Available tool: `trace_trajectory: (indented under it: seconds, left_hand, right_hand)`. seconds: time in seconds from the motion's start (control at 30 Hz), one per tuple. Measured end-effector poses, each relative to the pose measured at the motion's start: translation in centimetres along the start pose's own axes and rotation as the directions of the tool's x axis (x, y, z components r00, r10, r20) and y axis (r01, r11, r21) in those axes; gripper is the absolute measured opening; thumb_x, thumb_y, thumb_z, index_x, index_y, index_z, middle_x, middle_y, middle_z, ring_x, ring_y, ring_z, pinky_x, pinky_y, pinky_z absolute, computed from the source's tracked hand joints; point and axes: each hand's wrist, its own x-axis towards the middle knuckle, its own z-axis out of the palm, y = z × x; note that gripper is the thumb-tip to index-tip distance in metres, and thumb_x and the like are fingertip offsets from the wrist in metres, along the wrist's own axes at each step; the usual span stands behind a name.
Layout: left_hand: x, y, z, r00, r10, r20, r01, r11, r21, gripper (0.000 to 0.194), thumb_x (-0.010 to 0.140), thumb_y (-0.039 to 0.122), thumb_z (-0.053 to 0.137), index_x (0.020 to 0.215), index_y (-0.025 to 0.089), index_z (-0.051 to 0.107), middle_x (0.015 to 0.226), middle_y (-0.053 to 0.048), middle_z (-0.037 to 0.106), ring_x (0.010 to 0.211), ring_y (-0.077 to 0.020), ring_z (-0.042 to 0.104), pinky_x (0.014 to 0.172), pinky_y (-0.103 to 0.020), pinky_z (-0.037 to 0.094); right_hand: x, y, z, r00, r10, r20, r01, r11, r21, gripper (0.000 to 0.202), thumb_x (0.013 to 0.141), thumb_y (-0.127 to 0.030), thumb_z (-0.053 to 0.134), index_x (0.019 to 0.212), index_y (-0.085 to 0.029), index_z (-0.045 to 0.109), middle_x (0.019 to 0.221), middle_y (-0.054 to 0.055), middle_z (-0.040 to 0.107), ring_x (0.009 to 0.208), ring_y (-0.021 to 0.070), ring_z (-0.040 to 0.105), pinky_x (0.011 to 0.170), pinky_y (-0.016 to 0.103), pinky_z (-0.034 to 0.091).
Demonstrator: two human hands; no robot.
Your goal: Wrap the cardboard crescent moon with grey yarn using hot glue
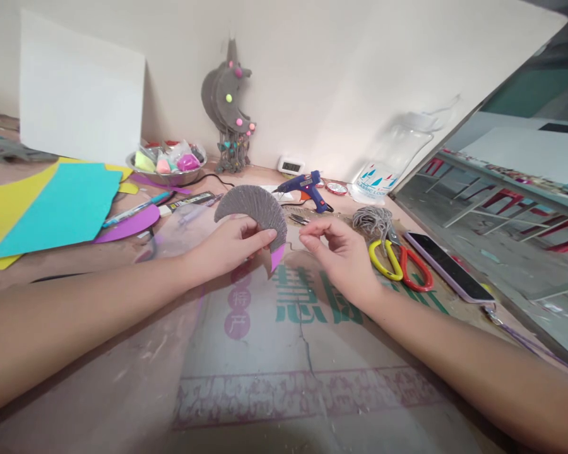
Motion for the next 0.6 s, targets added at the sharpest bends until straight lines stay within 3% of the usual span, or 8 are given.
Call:
trace_trajectory:
  seconds: [0.23,0.6]
  left_hand:
    - [0.33,-0.33,-0.08,1.0,0.023,0.013,-0.024,0.997,0.07,0.048,0.082,0.054,0.043,0.058,0.015,0.061,0.061,-0.001,0.053,0.063,-0.0143,0.053,0.059,-0.026,0.039]
    - [0.29,-0.18,-0.1,0.999,0.031,0.024,-0.034,0.994,0.106,0.046,0.083,0.051,0.044,0.058,0.016,0.061,0.061,-0.002,0.055,0.067,-0.0157,0.053,0.064,-0.028,0.038]
  right_hand:
    - [-0.3,-1.04,0.08,0.983,-0.119,0.143,0.133,0.987,-0.09,0.009,0.084,-0.02,0.057,0.081,-0.019,0.065,0.078,0.0,0.067,0.073,0.0121,0.061,0.072,0.027,0.047]
    - [-0.45,-0.91,0.03,0.927,-0.291,0.238,0.334,0.927,-0.171,0.01,0.086,-0.019,0.055,0.088,-0.019,0.065,0.072,0.001,0.062,0.07,0.0124,0.056,0.068,0.028,0.044]
